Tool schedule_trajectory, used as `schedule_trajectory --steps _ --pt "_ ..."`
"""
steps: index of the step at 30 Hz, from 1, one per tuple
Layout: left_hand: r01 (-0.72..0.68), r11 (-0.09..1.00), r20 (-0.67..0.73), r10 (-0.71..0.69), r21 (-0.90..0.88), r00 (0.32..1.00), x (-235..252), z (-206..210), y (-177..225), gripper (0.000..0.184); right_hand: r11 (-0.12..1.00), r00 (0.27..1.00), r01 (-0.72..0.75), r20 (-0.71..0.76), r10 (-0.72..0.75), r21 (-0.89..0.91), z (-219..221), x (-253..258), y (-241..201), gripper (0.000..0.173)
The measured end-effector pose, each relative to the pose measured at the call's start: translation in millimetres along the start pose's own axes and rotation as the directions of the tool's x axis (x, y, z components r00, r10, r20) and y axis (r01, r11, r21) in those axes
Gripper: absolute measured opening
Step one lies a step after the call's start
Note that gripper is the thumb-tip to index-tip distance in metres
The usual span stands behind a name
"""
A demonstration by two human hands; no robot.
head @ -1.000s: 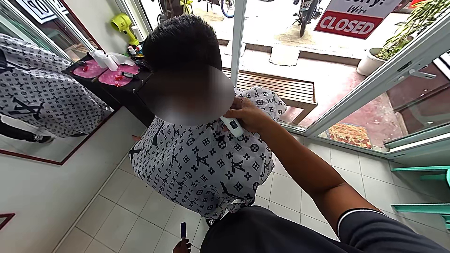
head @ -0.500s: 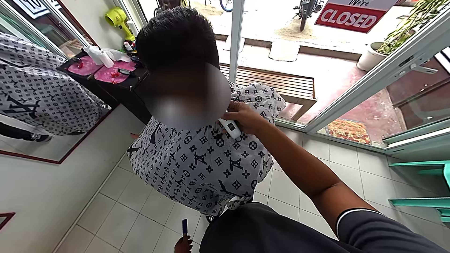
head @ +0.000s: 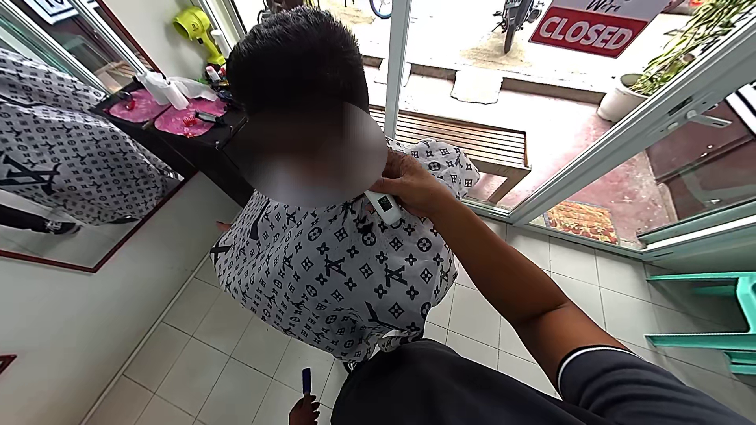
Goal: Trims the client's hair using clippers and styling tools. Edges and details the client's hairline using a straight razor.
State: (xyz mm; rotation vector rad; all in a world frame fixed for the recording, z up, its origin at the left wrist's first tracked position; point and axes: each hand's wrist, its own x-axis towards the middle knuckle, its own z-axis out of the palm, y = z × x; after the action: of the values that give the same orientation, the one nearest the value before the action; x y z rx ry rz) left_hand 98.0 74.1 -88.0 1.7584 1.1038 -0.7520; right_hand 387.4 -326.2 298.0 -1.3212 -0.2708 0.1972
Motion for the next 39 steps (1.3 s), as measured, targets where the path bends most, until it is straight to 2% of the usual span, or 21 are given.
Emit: schedule_trajectory --steps 4,8,12,15,17,21,24,32,36,39 --pt "-0.006 1.000 -0.010 0.006 -0.016 1.000 0.2 -0.2 4.4 0.050 0.997 0.997 -0.069 -0.024 0.070 0.019 2.4 0.0 0.6 0.047" --pt "-0.002 1.000 -0.007 0.002 -0.009 1.000 2.4 -3.4 2.0 0.050 0.999 1.000 0.015 -0.026 -0.014 0.045 8.7 0.3 1.6 0.047" --pt "-0.010 1.000 -0.023 0.010 0.006 1.000 3.7 -8.7 5.6 0.052 0.993 0.998 -0.059 -0.025 0.062 0.100 9.2 0.7 0.9 0.043" --pt "-0.014 1.000 -0.019 0.014 0.005 1.000 1.9 -9.1 2.9 0.050 0.995 0.999 0.042 0.000 -0.042 0.086 8.7 1.5 1.0 0.047" --pt "-0.017 1.000 -0.024 0.017 0.001 1.000 -2.0 -9.3 4.4 0.050 0.997 0.997 0.071 0.006 -0.071 0.011 1.9 0.2 4.8 0.050" --pt "-0.025 1.000 -0.028 0.026 0.014 0.999 -2.6 -9.4 3.7 0.052 0.984 0.987 -0.163 0.011 0.162 0.071 -21.7 -1.1 26.9 0.037" --pt "-0.019 1.000 -0.032 0.020 0.014 0.999 -5.6 -9.7 0.6 0.051 0.961 0.971 -0.237 0.051 0.232 0.144 -30.4 -2.2 30.1 0.030" --pt "-0.008 1.000 -0.041 0.008 0.009 0.999 -5.6 -9.6 -2.4 0.051 0.980 0.990 -0.124 0.093 0.110 0.159 -28.9 -1.5 9.7 0.035" --pt "-0.005 1.000 -0.027 0.005 0.012 1.000 -4.4 -6.0 -2.9 0.050 0.990 0.998 -0.024 0.054 0.016 0.141 -21.9 -1.3 4.7 0.038" --pt "-0.009 1.000 -0.032 0.009 -0.007 0.999 -4.6 -5.0 -2.6 0.050 0.992 0.994 -0.112 -0.013 0.113 0.065 -8.8 -9.3 14.3 0.042"
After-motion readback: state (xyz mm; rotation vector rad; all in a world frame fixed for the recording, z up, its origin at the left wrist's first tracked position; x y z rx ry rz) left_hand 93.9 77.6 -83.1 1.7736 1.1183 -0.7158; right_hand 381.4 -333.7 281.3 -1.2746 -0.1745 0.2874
